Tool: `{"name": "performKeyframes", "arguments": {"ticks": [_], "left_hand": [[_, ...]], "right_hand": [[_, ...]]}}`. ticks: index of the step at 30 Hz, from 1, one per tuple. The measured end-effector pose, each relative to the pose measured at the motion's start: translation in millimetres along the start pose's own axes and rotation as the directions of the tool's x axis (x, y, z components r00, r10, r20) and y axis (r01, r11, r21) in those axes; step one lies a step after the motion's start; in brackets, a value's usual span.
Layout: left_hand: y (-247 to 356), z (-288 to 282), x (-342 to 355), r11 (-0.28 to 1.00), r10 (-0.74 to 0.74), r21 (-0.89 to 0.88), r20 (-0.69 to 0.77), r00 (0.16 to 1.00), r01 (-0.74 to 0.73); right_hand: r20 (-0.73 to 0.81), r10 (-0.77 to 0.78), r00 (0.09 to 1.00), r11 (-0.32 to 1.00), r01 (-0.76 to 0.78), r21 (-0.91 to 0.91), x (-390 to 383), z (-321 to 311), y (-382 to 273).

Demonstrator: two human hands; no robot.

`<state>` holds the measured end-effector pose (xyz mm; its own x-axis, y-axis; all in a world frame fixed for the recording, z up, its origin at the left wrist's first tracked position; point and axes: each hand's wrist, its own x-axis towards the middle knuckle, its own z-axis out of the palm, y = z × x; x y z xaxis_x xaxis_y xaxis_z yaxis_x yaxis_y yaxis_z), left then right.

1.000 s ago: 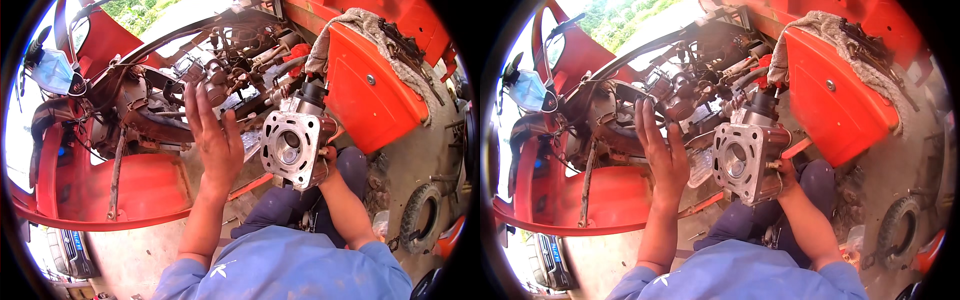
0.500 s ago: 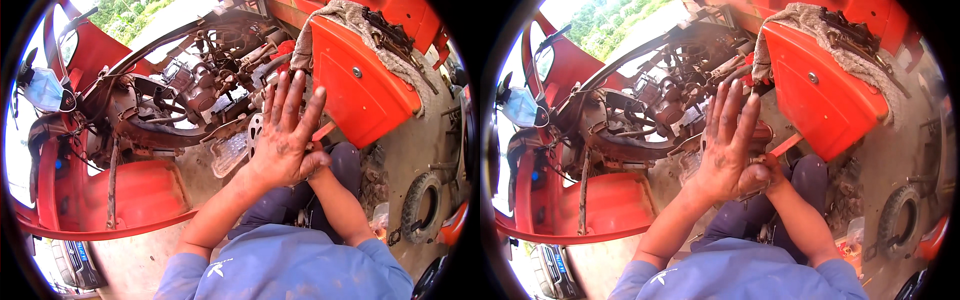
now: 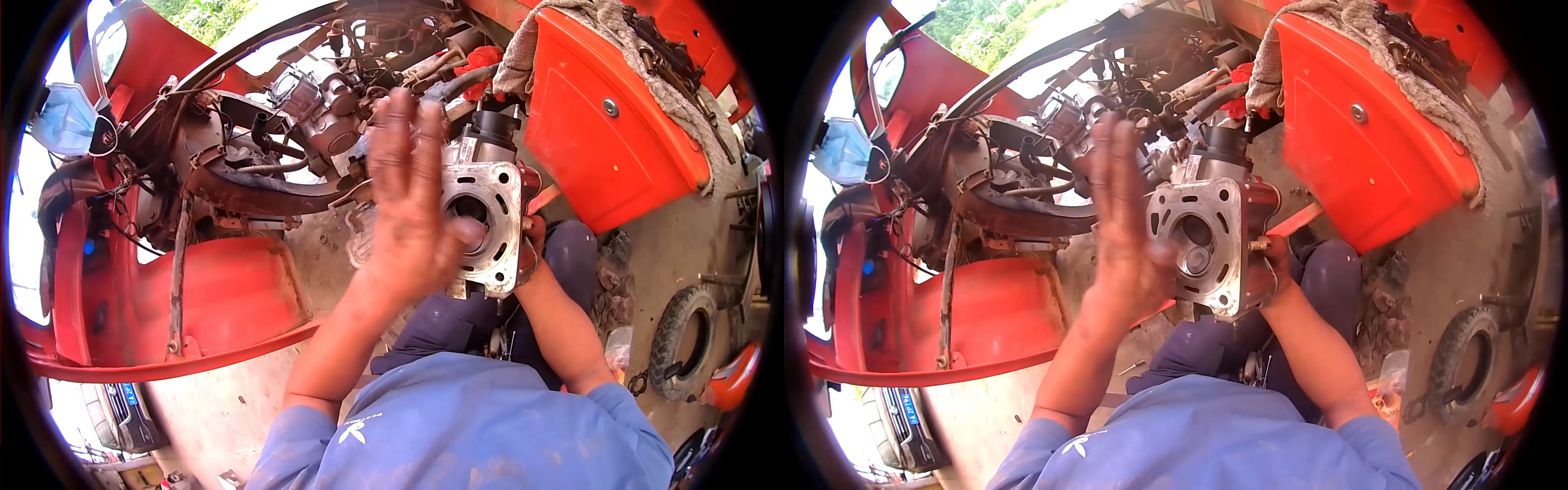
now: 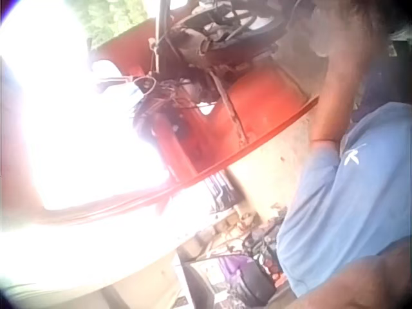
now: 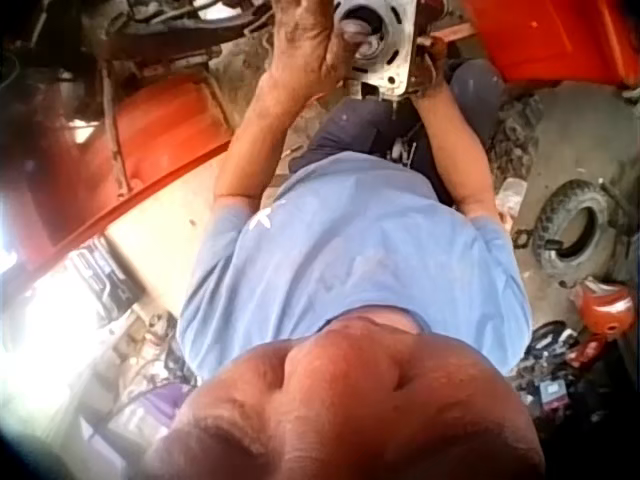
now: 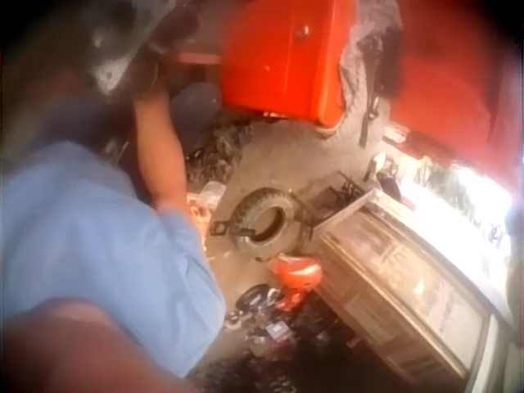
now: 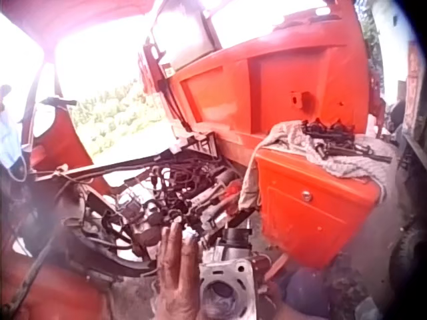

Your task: The person removes bolts and components from an engine block, wipes parts with a cloth, and then installs a cylinder head and gaskets onto the engine.

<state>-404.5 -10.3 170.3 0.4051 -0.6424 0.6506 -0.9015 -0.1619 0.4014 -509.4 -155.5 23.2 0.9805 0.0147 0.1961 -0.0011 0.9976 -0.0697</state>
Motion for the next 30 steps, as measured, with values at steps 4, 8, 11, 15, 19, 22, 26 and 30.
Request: {"name": "performKeyframes", "arguments": {"ticks": [4, 8, 11, 15, 19, 22, 26, 30], "left_hand": [[11.1, 26.1, -9.0, 0.995, 0.029, 0.090, 0.202, 0.979, -0.048], [-51.0, 22.0, -9.1, 0.978, -0.072, 0.196, 0.033, 0.997, 0.065], [-91.7, 7.9, 9.7, 0.854, -0.250, 0.446, -0.098, 0.963, 0.267], [-61.3, -6.1, 20.8, 0.978, -0.136, 0.129, -0.211, 0.968, 0.165], [15.9, 9.0, 7.9, 0.970, 0.136, 0.178, 0.170, 0.976, -0.166], [8.9, 15.1, 21.6, 0.971, 0.030, 0.226, 0.222, 0.975, -0.081], [-51.4, 4.6, 58.2, 0.920, 0.013, 0.391, -0.011, 1.000, -0.008], [-49.6, -12.7, 70.5, 0.946, 0.039, 0.323, -0.169, 0.985, 0.018]], "right_hand": [[-0.022, -0.012, 1.000, 1.000, 0.012, -0.023, -1.6, 6.1, -3.4], [-0.036, 0.007, 0.999, 1.000, -0.008, -0.021, -0.1, 5.1, -6.4], [-0.065, 0.021, 0.998, 1.000, -0.022, -0.010, 0.8, 5.5, -3.3], [-0.083, 0.021, 0.996, 1.000, -0.022, -0.017, -2.4, 12.1, -1.3], [-0.102, 0.011, 0.995, 0.999, -0.015, -0.034, -4.7, 17.6, -5.3], [-0.108, 0.018, 0.994, 0.999, -0.022, -0.036, -3.5, 19.5, -7.9], [-0.157, 0.056, 0.986, 0.998, -0.059, -0.017, -2.6, 22.8, -5.8], [-0.153, 0.063, 0.986, 0.998, -0.065, -0.006, -2.0, 25.7, -1.8]]}}
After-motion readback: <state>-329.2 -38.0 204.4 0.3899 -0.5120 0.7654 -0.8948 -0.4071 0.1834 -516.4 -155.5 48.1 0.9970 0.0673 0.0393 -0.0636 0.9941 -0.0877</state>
